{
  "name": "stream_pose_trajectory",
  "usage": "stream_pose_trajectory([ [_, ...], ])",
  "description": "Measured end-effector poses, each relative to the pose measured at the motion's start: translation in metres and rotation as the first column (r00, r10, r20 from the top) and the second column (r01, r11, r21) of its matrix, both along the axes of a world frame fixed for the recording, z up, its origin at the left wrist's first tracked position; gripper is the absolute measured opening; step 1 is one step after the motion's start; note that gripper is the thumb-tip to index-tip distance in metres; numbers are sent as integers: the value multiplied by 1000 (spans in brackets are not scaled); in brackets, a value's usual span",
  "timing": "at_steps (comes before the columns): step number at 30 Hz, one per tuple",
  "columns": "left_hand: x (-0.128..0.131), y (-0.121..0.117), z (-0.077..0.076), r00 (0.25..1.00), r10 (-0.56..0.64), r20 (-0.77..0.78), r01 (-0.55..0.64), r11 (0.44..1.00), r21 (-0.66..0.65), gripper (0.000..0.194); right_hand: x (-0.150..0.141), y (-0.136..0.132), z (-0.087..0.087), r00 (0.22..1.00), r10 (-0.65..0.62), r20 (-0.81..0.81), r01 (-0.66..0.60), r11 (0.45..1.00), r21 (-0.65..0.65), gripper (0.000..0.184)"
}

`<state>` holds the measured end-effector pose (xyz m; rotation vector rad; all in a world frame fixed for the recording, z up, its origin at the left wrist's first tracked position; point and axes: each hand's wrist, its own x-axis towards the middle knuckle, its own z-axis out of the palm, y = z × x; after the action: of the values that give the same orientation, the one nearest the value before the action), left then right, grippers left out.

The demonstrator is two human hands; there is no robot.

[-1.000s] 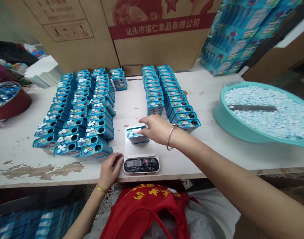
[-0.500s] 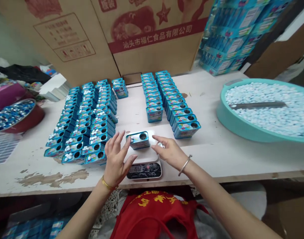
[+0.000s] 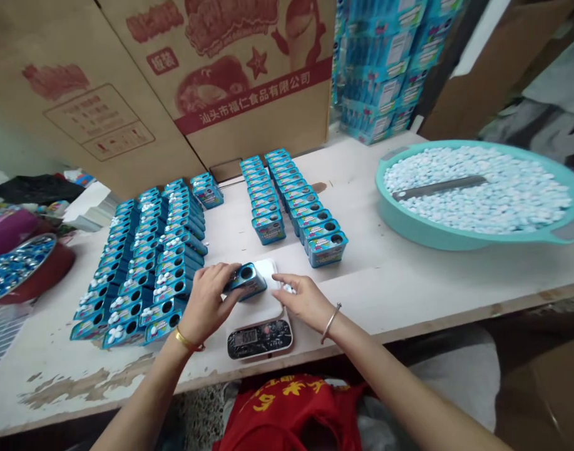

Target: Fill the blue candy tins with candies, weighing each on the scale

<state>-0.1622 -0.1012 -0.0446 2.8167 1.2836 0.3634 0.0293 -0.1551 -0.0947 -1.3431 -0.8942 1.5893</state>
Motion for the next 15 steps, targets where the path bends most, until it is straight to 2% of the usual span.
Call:
stream_pose_trajectory([
  [2, 11, 16, 8, 999, -33, -11, 33, 999, 14, 31, 6, -5, -13, 997, -52, -55, 49, 998, -43, 59],
  [6, 49, 54, 14, 996, -78, 47, 72, 992, 102, 33, 16, -11, -35, 983, -160, -86, 150, 982, -114, 59],
  [10, 76, 81, -4, 993, -97, -65, 103, 989, 108, 32, 20, -9, -40, 978, -191, -83, 179, 974, -137, 57],
  [15, 74, 92, -34, 988, -69, -138, 89, 986, 144, 35, 17, -4, -45, 980, -187, -71, 170, 967, -192, 61],
])
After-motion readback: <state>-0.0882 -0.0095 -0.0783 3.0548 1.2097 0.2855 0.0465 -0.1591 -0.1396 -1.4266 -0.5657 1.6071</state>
